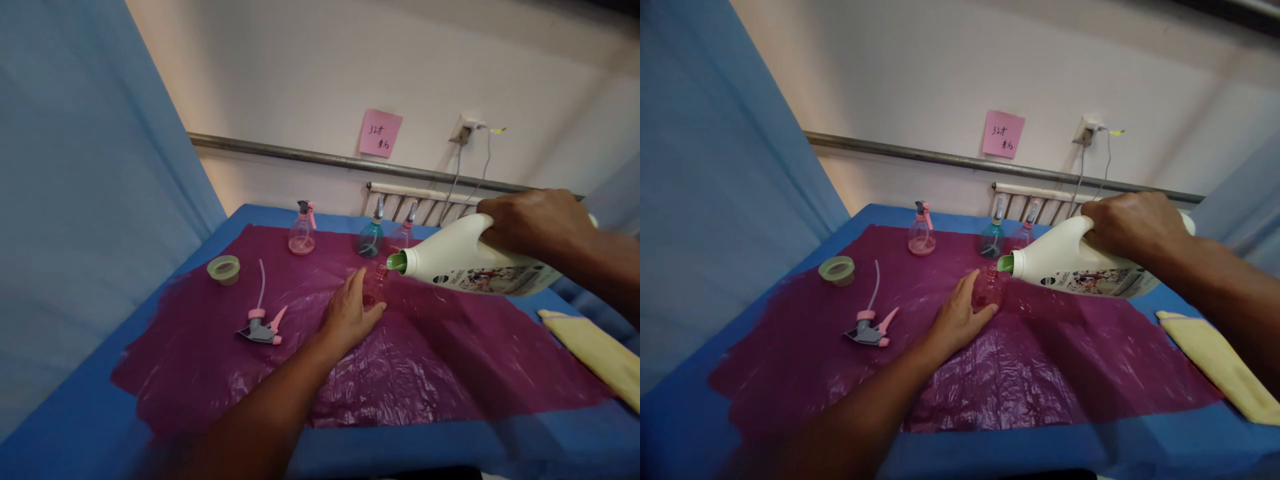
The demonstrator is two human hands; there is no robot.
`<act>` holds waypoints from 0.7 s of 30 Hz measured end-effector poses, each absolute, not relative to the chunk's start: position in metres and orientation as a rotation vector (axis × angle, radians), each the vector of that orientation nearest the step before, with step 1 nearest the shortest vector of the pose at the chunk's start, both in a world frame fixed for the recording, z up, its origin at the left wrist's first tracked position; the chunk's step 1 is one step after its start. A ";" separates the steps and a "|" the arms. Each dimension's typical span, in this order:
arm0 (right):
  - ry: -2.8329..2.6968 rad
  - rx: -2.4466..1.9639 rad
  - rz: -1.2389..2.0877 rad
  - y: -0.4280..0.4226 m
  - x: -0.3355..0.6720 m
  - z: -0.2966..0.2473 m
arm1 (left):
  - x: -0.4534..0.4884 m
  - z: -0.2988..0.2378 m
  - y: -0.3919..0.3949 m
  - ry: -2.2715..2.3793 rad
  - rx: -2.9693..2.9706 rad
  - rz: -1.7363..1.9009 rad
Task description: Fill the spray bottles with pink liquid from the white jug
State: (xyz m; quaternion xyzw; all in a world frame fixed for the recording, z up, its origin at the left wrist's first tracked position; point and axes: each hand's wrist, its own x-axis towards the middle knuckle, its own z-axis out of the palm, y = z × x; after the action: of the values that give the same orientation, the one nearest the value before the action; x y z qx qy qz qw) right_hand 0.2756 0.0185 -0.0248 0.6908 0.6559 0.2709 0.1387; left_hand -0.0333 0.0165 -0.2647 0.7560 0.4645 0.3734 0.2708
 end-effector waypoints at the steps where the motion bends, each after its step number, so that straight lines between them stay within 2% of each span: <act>1: 1.896 1.995 0.782 0.018 0.275 -0.024 | -0.033 -0.265 0.017 1.254 2.035 0.999; 21: 1.917 2.025 0.822 0.020 0.275 -0.026 | -0.033 -0.264 0.015 1.252 2.034 1.004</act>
State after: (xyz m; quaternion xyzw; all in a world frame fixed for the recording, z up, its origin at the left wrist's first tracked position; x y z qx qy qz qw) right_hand 0.2753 0.0198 -0.0262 0.6918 0.6549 0.2807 0.1172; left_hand -0.0335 0.0153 -0.2638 0.7554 0.4650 0.3731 0.2719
